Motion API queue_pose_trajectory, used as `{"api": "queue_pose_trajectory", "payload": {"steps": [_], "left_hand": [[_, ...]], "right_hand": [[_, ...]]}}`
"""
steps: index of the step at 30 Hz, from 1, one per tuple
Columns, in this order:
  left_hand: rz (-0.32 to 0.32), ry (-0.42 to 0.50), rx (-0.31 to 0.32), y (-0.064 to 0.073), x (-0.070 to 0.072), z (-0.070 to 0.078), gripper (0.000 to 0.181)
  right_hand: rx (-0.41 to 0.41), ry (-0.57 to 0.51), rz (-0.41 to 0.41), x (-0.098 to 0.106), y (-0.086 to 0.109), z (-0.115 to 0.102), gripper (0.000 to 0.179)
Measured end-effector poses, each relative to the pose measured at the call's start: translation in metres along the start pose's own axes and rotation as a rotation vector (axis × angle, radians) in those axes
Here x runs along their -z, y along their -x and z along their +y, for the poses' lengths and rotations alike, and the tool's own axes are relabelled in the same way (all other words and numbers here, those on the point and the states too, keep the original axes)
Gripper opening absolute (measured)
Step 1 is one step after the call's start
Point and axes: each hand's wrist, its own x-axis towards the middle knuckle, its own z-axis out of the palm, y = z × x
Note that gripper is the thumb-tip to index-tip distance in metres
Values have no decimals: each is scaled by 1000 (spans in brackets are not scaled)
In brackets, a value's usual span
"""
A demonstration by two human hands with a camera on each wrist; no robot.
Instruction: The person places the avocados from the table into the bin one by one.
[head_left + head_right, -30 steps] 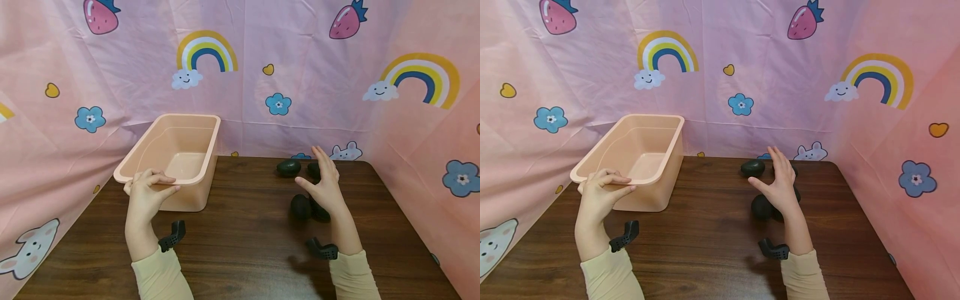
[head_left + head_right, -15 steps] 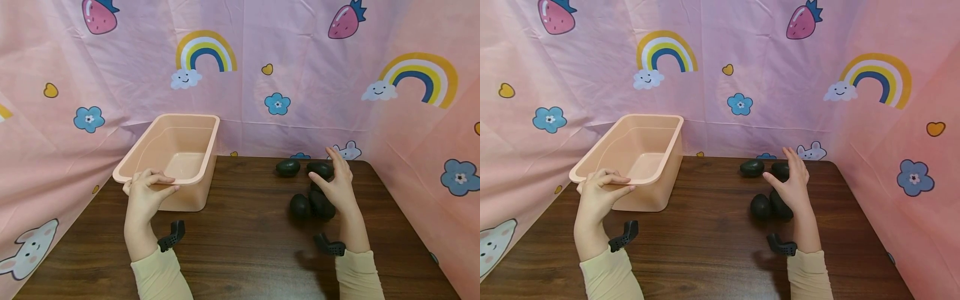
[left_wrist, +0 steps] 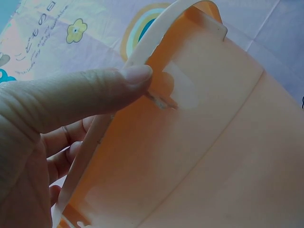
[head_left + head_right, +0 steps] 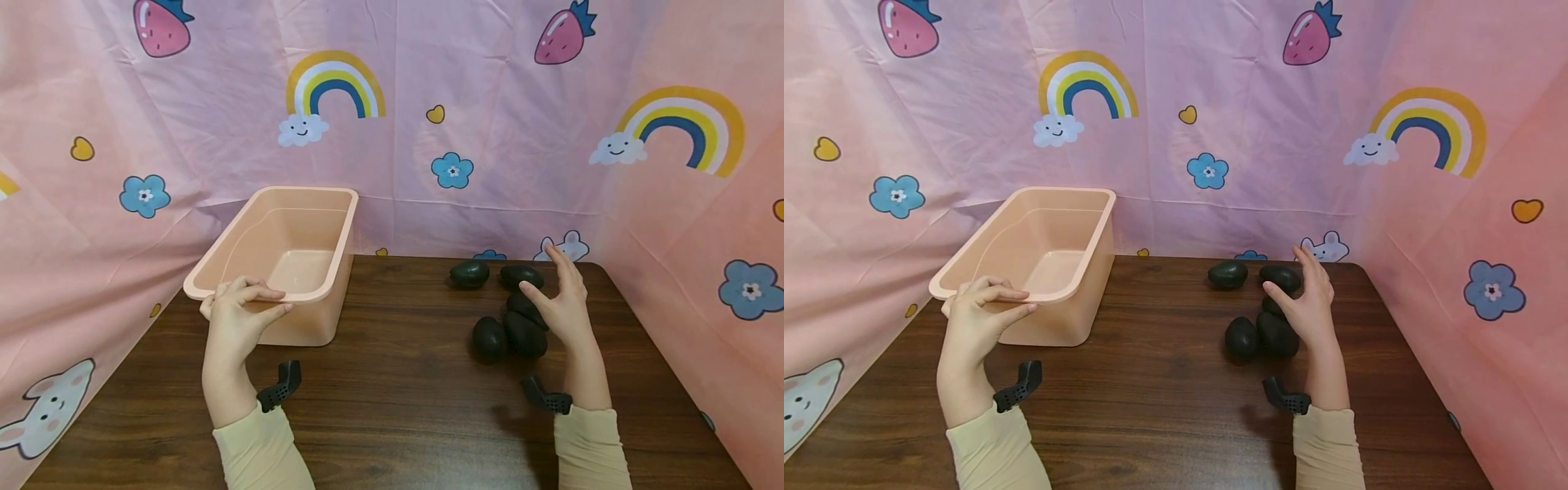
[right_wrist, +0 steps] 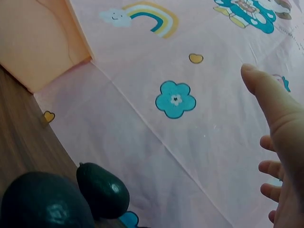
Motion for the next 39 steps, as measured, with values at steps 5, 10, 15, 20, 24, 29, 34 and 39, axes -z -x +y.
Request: {"api": "queue_pose_trajectory", "payload": {"steps": [5, 10, 15, 20, 24, 29, 34, 39], "left_hand": [[-3, -4, 5, 0, 0, 0, 20], [-7, -10, 10, 0, 0, 0, 20], [-9, -15, 9, 0, 1, -1, 20], [-9, -11, 5, 0, 1, 0, 20], [-8, -5, 5, 0, 0, 1, 20], [-6, -7, 11, -1, 0, 2, 20], [-6, -7, 16, -1, -1, 3, 20], [-5, -16, 20, -1, -1, 3, 20]], "right_hand": [[-30, -3, 3, 1, 1, 7, 74], [-40, -2, 5, 2, 1, 14, 73], [-67, -4, 5, 3, 3, 21, 73], [-110, -10, -14, 3, 4, 29, 75], [-142, -13, -34, 4, 5, 36, 75], [-192, -18, -68, 3, 6, 47, 75], [-219, -26, -79, 2, 8, 60, 74], [-243, -42, -88, 1, 8, 70, 74]]}}
